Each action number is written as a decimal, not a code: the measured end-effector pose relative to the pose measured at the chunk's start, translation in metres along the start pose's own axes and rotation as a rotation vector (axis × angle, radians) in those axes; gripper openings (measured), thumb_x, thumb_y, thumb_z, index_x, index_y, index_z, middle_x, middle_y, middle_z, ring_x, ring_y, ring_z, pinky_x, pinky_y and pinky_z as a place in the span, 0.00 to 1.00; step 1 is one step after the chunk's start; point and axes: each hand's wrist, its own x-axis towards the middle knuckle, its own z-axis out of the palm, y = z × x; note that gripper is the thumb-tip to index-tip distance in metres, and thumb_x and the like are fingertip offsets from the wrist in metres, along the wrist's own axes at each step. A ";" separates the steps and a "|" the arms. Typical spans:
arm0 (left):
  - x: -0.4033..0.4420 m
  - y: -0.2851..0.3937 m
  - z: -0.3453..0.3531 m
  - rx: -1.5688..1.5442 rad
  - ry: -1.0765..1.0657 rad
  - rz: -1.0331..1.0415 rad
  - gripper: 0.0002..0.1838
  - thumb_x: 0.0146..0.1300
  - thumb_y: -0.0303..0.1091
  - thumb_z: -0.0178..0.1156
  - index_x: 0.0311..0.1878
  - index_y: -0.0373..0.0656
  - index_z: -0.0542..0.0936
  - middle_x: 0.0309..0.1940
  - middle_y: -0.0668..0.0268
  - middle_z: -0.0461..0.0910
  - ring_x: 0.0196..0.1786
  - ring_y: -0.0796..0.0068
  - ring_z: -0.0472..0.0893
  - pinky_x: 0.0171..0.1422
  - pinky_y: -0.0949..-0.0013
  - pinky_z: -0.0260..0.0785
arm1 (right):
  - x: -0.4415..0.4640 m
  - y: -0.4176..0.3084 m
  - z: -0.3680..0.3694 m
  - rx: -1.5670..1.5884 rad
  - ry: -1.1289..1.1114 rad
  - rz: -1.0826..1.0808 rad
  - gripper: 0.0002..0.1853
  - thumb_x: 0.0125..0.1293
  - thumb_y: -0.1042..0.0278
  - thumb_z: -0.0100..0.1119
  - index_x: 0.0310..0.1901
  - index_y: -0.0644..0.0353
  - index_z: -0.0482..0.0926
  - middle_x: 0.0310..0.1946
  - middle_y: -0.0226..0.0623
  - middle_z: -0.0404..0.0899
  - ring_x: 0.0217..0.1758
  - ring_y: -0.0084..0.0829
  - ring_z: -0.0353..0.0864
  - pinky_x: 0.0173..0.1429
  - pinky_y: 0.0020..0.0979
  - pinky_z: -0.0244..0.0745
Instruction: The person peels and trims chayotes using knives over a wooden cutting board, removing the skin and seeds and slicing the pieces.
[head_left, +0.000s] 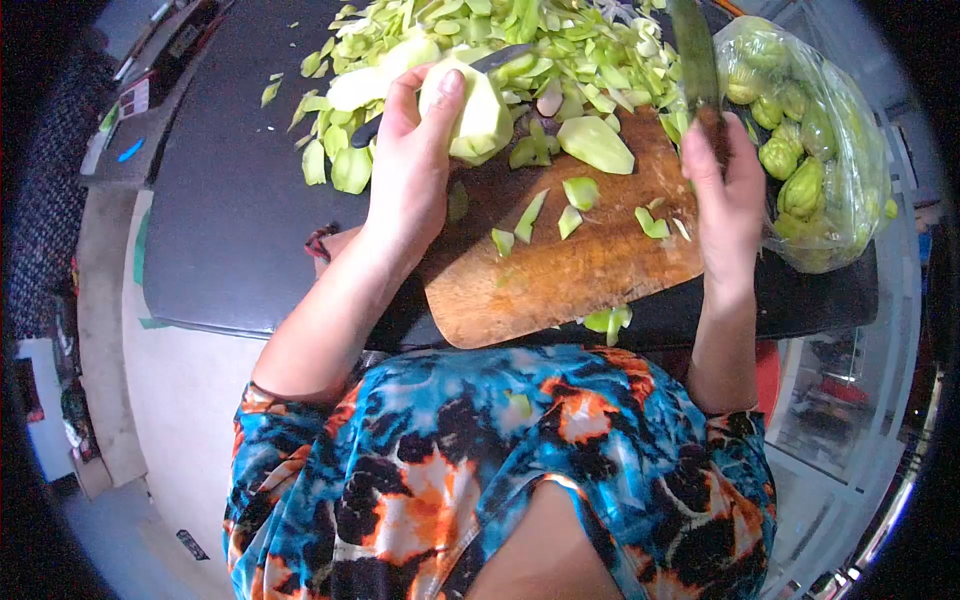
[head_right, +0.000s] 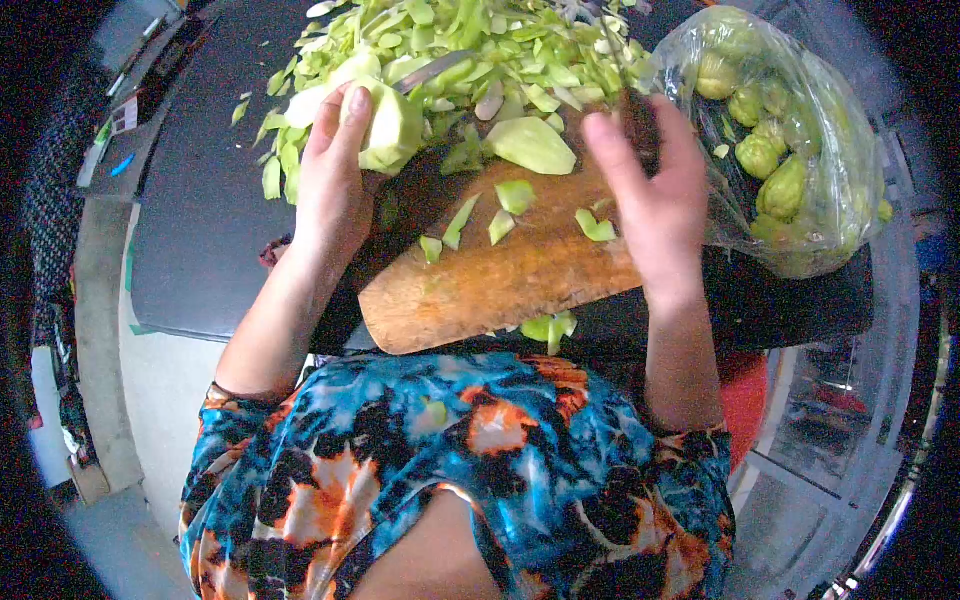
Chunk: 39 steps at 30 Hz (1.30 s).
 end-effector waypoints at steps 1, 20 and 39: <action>0.000 0.001 0.000 -0.018 -0.004 -0.029 0.27 0.67 0.41 0.56 0.62 0.37 0.60 0.48 0.60 0.75 0.49 0.72 0.78 0.49 0.70 0.74 | -0.001 -0.006 0.003 0.063 -0.056 0.010 0.15 0.61 0.61 0.63 0.42 0.62 0.74 0.31 0.26 0.74 0.35 0.17 0.72 0.44 0.22 0.68; -0.006 -0.003 0.004 -0.014 -0.166 -0.074 0.41 0.50 0.24 0.67 0.64 0.38 0.53 0.50 0.60 0.72 0.53 0.70 0.73 0.58 0.69 0.69 | 0.015 -0.001 0.062 -0.159 -0.129 -0.192 0.24 0.57 0.60 0.66 0.47 0.67 0.68 0.36 0.52 0.78 0.39 0.45 0.79 0.44 0.37 0.74; -0.005 0.008 -0.007 0.049 -0.204 0.000 0.22 0.59 0.29 0.60 0.57 0.43 0.68 0.47 0.66 0.76 0.47 0.75 0.77 0.43 0.72 0.73 | -0.013 -0.073 -0.052 -0.264 -0.437 -0.117 0.20 0.66 0.72 0.46 0.60 0.61 0.68 0.38 0.32 0.73 0.38 0.22 0.70 0.45 0.22 0.64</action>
